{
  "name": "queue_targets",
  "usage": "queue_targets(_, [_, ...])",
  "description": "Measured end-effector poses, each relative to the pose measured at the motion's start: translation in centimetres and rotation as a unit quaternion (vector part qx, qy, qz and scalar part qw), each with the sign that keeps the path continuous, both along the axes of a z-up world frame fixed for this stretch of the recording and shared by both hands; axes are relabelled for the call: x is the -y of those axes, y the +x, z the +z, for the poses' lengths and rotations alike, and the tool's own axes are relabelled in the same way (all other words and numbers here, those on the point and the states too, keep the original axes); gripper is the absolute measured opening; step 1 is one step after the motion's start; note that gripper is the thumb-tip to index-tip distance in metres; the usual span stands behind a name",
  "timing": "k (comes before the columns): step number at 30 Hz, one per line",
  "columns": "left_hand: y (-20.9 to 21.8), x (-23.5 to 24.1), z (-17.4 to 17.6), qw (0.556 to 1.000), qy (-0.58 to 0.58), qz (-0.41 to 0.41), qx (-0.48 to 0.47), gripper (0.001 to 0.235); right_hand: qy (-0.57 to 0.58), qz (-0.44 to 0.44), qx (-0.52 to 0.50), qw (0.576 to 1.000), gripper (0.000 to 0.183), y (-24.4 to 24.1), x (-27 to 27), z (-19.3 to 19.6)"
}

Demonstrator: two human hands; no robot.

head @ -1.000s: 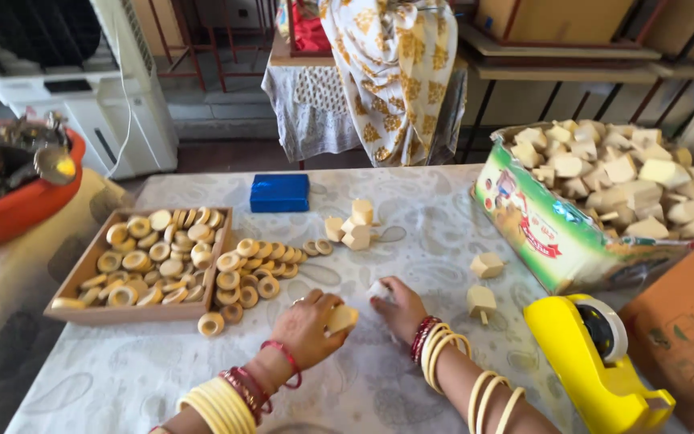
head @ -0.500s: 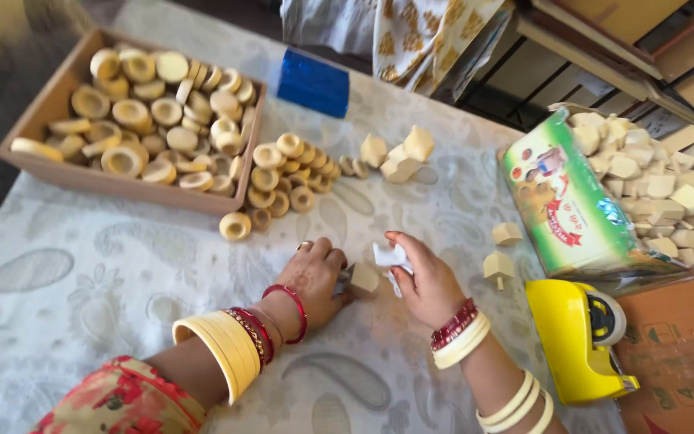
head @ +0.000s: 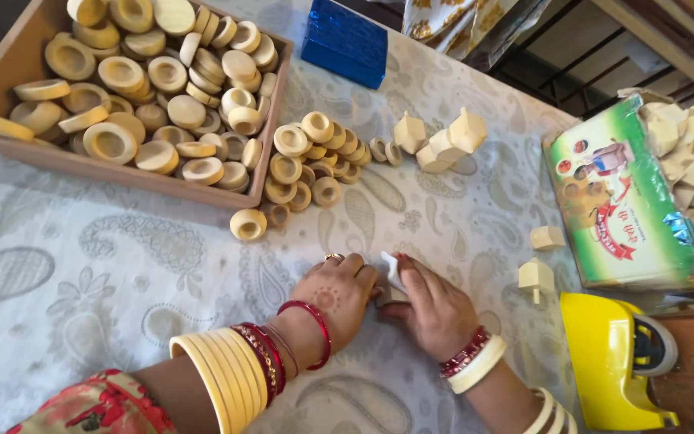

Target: The person wipes small, light-colored wooden pieces with a white cloth on a table. They pick up each piece, rub its surfaces, and place it back down, repeating the process for several items.

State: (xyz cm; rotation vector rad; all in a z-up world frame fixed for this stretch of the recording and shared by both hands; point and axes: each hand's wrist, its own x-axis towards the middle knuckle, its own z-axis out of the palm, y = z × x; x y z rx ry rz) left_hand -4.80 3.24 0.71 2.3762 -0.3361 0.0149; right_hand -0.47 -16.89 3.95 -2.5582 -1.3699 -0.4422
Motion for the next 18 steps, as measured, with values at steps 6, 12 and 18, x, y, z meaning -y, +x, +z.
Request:
queue_targets(6, [0.4,-0.3,-0.4,0.998,-0.009,0.055,-0.035,0.020,-0.062,-0.246,0.000,0.967,0.023,5.6,8.1,-7.5])
queue_targets(12, [0.8,-0.6,-0.2,0.996,0.013,0.073,-0.053,0.017,0.214,-0.020,-0.102,0.971,0.024,2.7,2.4,-4.5])
queue_targets(18, [0.9,-0.7,-0.4,0.997,0.037,0.061,-0.028,0.022,0.087,0.130,-0.012,0.988,0.025,2.4,1.8,-0.7])
